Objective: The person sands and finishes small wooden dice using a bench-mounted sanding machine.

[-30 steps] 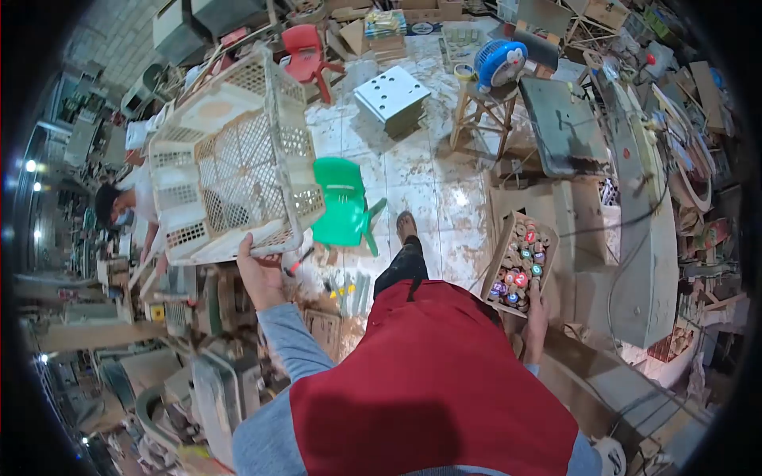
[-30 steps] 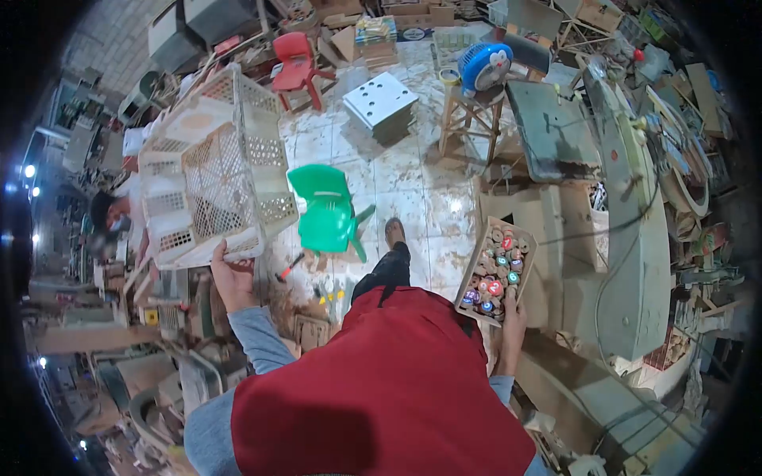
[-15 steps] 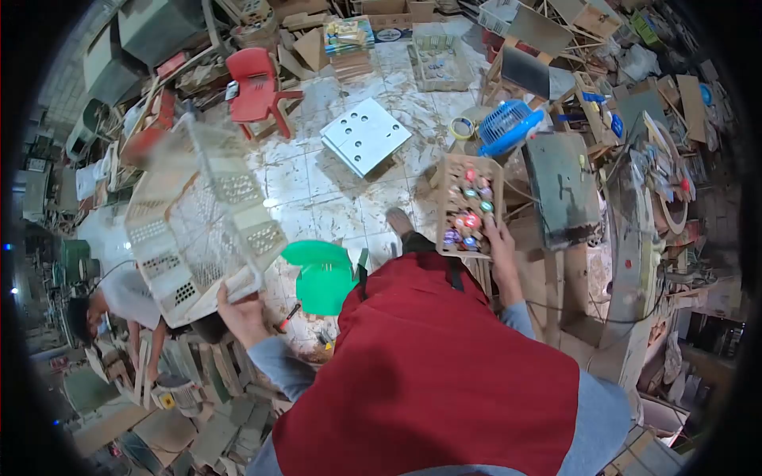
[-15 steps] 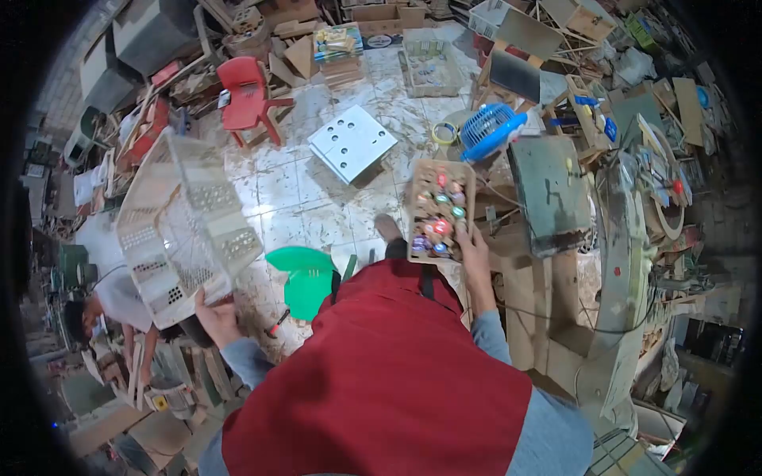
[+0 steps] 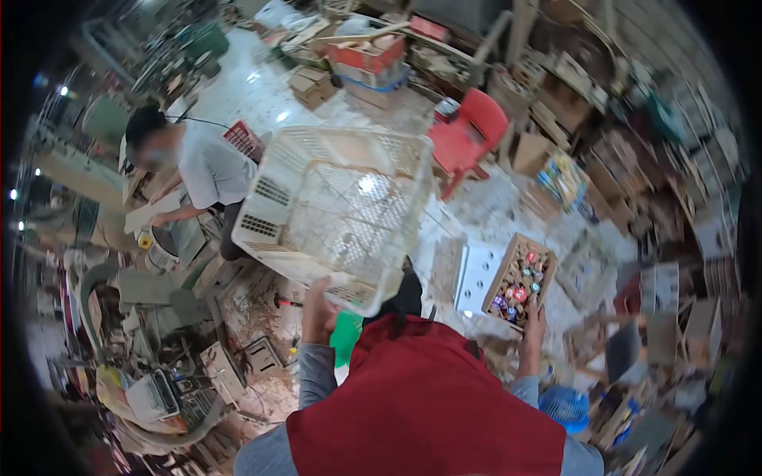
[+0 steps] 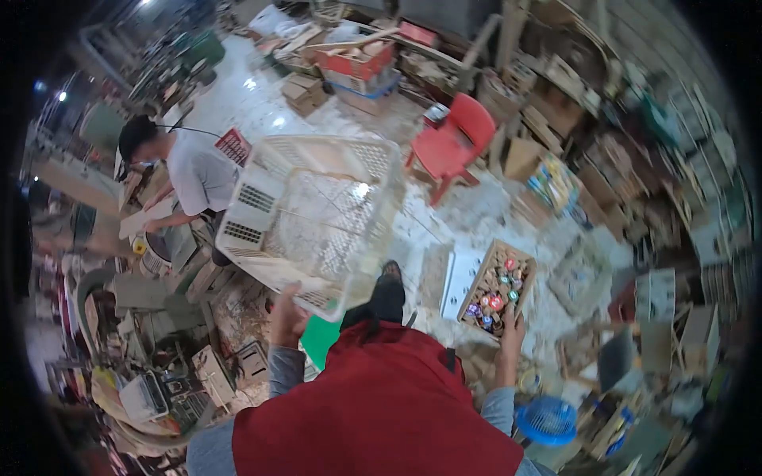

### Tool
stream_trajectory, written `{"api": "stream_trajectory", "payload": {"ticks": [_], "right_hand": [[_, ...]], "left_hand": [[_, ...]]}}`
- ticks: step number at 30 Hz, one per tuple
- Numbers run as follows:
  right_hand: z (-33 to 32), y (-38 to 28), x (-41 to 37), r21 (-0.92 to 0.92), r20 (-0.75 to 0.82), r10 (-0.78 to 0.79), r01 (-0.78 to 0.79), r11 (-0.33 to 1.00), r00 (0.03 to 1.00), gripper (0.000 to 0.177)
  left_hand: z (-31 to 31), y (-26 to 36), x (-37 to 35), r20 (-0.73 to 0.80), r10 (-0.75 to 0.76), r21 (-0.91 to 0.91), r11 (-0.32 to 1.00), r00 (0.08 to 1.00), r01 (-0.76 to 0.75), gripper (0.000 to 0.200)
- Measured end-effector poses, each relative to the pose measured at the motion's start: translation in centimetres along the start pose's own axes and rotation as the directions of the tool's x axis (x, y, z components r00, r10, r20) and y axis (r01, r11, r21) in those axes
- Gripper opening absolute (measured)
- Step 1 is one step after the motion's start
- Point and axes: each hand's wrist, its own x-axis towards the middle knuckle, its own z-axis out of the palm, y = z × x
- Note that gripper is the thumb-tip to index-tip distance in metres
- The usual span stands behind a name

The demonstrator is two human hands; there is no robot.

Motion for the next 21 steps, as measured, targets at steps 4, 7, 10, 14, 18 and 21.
{"api": "stream_trajectory", "payload": {"ticks": [4,7,10,14,18,21], "right_hand": [[8.5,-0.7,8.8,0.094,0.084,-0.012,0.005,0.996,0.996,0.047],[19.0,-5.4,12.9,0.080,0.062,0.078,-0.083,0.993,0.995,0.050],[30.2,-8.1,17.7,0.128,0.142,0.103,-0.122,0.984,0.984,0.051],[42.7,-12.6,23.7,0.114,0.174,0.127,-0.148,0.982,0.977,0.056],[55.7,-16.2,29.7,0.105,0.282,0.118,-0.153,0.983,0.952,0.053],[64.9,-17.8,34.5,0.063,0.363,0.144,-0.178,0.982,0.921,0.053]], "left_hand": [[-0.8,0.9,10.7,0.051,0.026,0.103,0.994,0.998,-0.031,0.042],[5.5,6.6,16.7,-0.016,0.004,0.080,0.997,1.000,-0.003,0.038],[8.1,13.6,22.8,-0.110,0.026,0.085,0.996,0.994,-0.017,0.036],[12.5,23.1,30.1,-0.103,0.025,0.198,0.980,0.994,-0.004,0.036],[15.4,30.4,38.7,-0.149,0.170,0.227,0.965,0.974,-0.133,0.029],[14.6,34.8,45.5,-0.164,0.190,0.189,0.969,0.968,-0.158,0.037]]}}
